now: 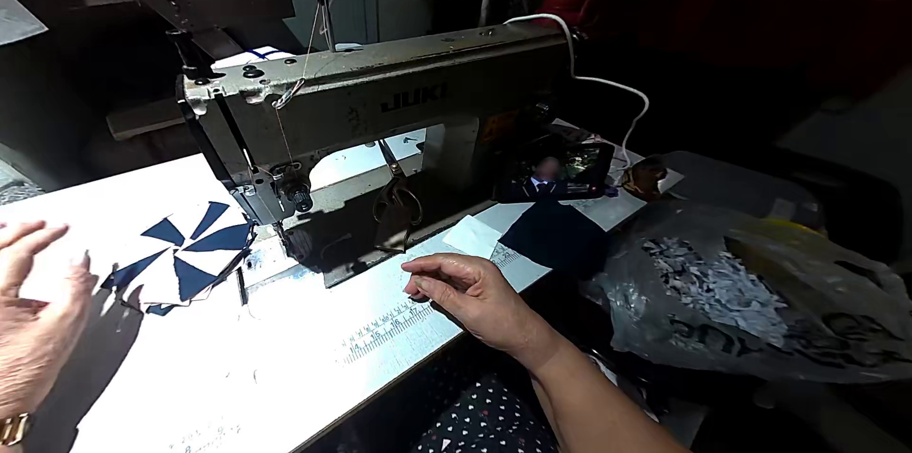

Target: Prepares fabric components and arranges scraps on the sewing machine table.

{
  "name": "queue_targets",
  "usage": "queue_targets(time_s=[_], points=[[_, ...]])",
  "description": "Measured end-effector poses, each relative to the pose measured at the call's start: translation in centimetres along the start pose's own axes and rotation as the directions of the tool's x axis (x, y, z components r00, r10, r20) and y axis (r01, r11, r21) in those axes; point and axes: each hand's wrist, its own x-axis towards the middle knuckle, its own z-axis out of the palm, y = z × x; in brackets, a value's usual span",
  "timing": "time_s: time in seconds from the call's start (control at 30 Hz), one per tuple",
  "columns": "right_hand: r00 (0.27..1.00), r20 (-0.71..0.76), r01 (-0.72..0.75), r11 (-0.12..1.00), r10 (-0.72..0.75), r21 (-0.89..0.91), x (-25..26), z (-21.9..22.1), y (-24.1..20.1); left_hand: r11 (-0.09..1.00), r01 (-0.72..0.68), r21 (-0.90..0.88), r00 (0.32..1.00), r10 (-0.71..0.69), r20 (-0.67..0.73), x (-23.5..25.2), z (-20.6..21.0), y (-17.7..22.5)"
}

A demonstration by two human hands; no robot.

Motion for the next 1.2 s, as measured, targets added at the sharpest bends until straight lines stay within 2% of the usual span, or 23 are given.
queue_targets(time_s=[0.07, 0.13, 0.27, 0.37, 0.57, 0.83, 0.97, 1.1, 1.2], points=[[1.000, -0.004, -0.003, 1.000, 0.003, 0.008, 0.0, 0.0, 0.0, 0.992, -0.122, 0.003, 0.990, 0.122, 0.076, 0.2, 0.9, -1.2], [1.000, -0.008, -0.006, 1.000, 0.006, 0.010, 0.1, 0.0, -0.1, 0.987, -0.163, 0.005, 0.982, 0.161, 0.095, 0.4, 1.4, -1.2], [1.000, -0.013, -0.004, 1.000, 0.004, 0.010, 0.0, 0.1, -0.1, 1.000, -0.023, -0.016, 0.996, 0.024, 0.088, 0.3, 0.6, -0.9], [1.000, -0.012, -0.005, 1.000, 0.005, 0.006, 0.0, 0.1, 0.0, 1.000, -0.002, 0.006, 1.000, 0.002, 0.007, 0.4, -0.1, -0.7], [1.000, -0.007, 0.004, 1.000, -0.004, 0.000, 0.0, 0.0, 0.0, 0.990, 0.133, -0.055, 0.991, -0.135, -0.025, 0.1, 0.4, -2.2], [1.000, -0.009, -0.017, 1.000, 0.017, 0.017, 0.0, 0.0, 0.0, 0.974, 0.177, -0.145, 0.983, -0.182, -0.023, 0.0, 0.4, -2.6], [1.000, -0.013, 0.000, 1.000, 0.001, 0.019, 0.0, 0.0, 0.1, 0.877, 0.389, -0.282, 0.921, -0.381, 0.084, -0.5, 0.6, -1.8], [1.000, -0.011, -0.004, 0.999, 0.005, 0.033, 0.0, -0.1, 0.0, 0.914, 0.352, -0.201, 0.935, -0.354, 0.031, -0.4, 0.4, 0.1], [1.000, -0.010, -0.002, 0.999, 0.002, 0.040, 0.0, -0.2, 0.0, 0.881, 0.392, -0.266, 0.918, -0.395, 0.044, -0.4, 0.4, 0.5]])
